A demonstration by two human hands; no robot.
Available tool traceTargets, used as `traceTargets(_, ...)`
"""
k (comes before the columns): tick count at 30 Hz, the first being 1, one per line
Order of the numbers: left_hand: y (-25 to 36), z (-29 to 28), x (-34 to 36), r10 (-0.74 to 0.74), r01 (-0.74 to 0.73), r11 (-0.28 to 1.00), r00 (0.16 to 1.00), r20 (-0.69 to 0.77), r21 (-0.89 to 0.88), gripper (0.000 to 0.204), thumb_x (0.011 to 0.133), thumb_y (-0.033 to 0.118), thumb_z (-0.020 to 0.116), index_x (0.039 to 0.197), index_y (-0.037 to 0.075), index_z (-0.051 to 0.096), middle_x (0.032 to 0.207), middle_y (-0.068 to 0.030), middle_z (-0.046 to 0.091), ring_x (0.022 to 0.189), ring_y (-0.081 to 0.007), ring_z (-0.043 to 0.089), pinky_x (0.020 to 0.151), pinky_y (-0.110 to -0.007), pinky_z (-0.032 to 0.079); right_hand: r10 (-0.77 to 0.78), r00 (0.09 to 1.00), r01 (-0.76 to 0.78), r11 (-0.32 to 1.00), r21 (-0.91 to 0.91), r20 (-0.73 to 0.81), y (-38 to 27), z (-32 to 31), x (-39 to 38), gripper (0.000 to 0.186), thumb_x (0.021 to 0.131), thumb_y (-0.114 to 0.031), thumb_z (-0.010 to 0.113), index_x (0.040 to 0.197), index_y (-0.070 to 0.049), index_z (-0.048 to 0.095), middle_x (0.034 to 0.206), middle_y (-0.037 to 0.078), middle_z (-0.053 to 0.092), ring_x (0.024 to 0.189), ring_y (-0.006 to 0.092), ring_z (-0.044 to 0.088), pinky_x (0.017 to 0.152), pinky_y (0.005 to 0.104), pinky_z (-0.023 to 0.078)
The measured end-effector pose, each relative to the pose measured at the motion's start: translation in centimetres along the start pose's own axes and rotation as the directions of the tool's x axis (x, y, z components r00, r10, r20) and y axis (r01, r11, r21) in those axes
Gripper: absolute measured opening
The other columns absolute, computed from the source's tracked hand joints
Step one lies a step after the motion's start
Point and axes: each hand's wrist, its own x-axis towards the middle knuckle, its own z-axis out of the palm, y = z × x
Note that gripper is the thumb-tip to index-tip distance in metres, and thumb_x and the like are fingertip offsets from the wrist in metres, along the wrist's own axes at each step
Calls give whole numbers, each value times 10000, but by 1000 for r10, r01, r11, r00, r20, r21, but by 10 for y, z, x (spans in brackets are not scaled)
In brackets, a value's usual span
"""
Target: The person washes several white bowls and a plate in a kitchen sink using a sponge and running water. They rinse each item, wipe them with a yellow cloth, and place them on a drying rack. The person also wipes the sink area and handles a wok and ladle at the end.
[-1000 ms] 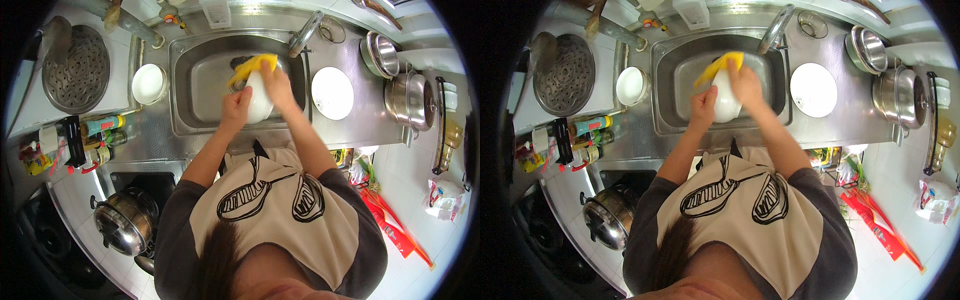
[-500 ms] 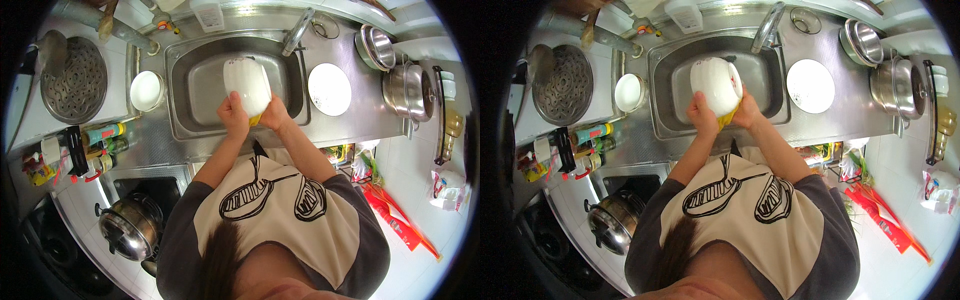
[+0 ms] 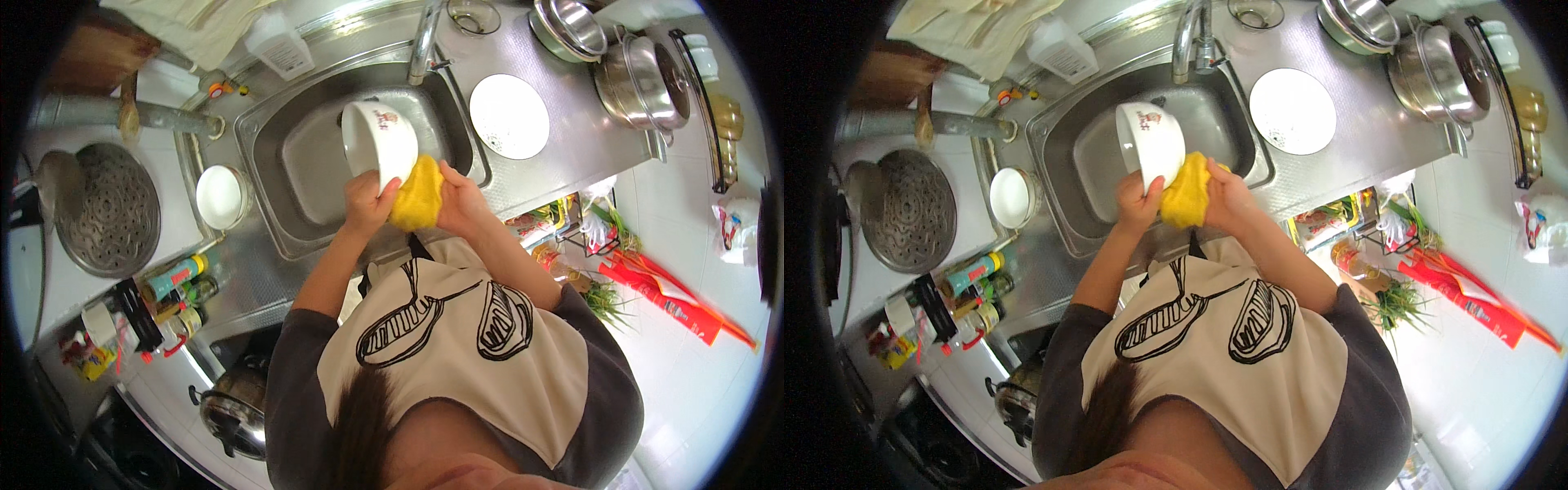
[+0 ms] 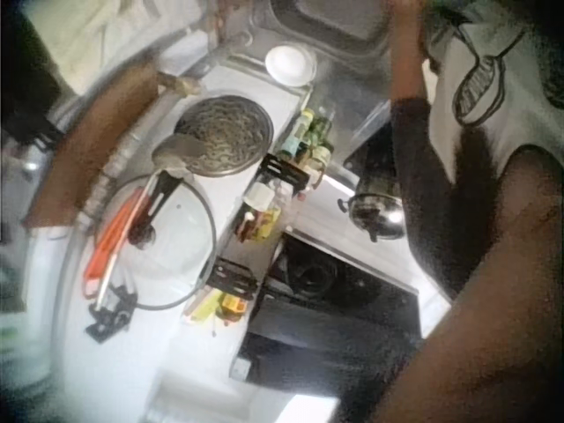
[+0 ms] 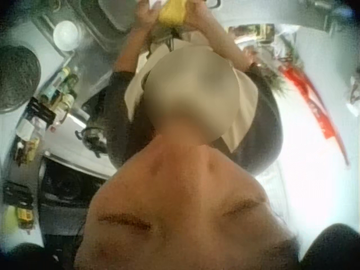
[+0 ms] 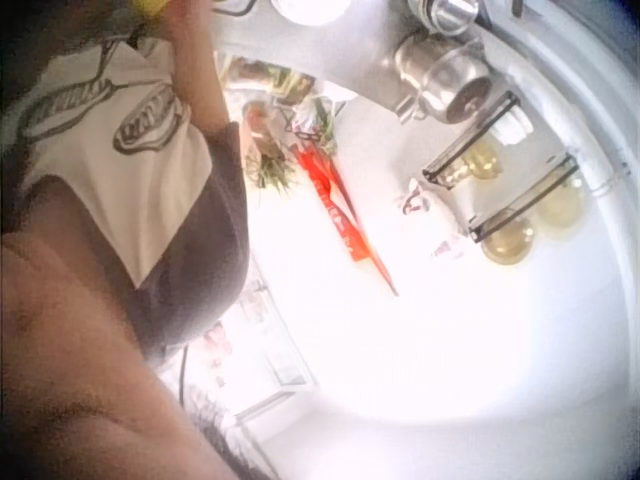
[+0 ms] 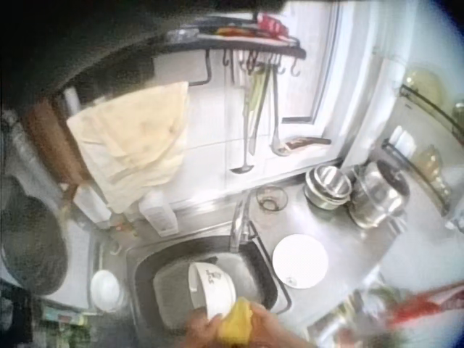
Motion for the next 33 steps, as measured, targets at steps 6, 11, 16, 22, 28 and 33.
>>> traceTargets(6,-2,0,-35,-422,421,906,906,-33,-32,319,875,138,568,622,-30,473,509,-99,383,484,-119,377,456,-322,326,-330,914,246,913,-324,-236,-42,-31,-62,462,954,-372,403,1263,-31,447,1237,110,516,1142,244,491,994,404,363)
traceTargets(11,15,15,-34,-475,492,862,869,140,-125,291,850,153,608,639,-30,528,526,-60,446,520,-87,408,465,-302,349,-559,655,-400,313,-861,-508,-84,-68,-81,540,888,-455,515,1055,55,575,967,190,636,952,285,604,847,347,464)
traceTargets(16,58,45,9,-311,381,886,911,270,-264,238,738,121,708,611,-19,563,564,-70,592,446,-138,511,425,-330,364,-732,677,-411,-283,-866,-82,-106,-78,-91,591,861,-467,544,1130,60,552,827,219,637,767,320,629,703,372,500)
traceTargets(22,81,101,63,246,-284,958,736,631,-43,227,692,171,703,600,72,521,572,-49,550,523,-268,553,461,-348,442,-460,847,-233,125,-964,-265,-130,-5,-101,462,873,-342,542,1149,27,509,673,106,611,540,155,593,493,277,489)
traceTargets(28,98,148,118,224,-503,859,535,814,94,211,693,184,681,852,78,593,859,-76,603,823,-243,595,708,-364,480,-558,807,-197,57,-979,-195,-194,-41,-95,408,805,-154,442,1173,20,465,650,198,611,539,288,623,531,376,515)
traceTargets(33,128,116,182,132,-230,968,805,578,99,531,703,127,655,1211,64,516,1289,-142,475,1202,-312,438,995,-417,352,-789,597,-91,115,-989,-147,-315,-45,-97,294,844,-230,507,1075,-52,467,682,122,607,483,189,584,455,352,478)
